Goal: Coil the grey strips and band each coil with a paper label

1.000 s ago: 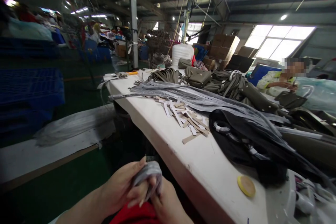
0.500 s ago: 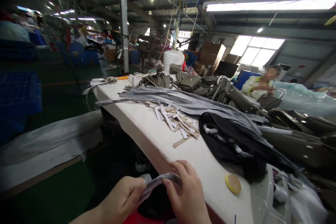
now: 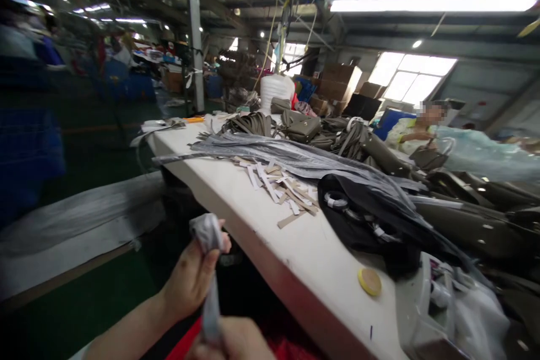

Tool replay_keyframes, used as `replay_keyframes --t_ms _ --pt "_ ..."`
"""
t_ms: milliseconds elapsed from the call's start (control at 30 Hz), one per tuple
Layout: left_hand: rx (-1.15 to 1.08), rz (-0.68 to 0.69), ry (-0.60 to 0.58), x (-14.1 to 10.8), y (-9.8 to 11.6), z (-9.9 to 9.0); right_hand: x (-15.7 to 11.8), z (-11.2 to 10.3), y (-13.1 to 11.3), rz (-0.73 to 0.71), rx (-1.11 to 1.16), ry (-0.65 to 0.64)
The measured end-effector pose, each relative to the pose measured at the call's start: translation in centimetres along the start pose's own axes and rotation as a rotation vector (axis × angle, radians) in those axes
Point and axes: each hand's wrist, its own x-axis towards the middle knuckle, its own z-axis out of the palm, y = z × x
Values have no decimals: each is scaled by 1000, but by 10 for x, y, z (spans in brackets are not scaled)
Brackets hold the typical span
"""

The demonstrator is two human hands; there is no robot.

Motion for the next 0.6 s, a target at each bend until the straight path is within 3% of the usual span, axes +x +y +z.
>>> replay_keyframes --t_ms 100,167,333,500,600 --pt "379 232 -332 -11 -18 -1 -9 -31 -1 46 166 114" --pt "519 288 -481 -16 -25 -3 -10 -49 2 96 125 71" --pt "653 284 -553 -14 -31 -4 -14 -61 5 156 -8 -167" --pt "696 221 -652 -11 -39 -5 -17 -52 19 99 -305 -140" --pt "620 107 -757 -12 -42 -6 -13 -50 35 53 -523 -115"
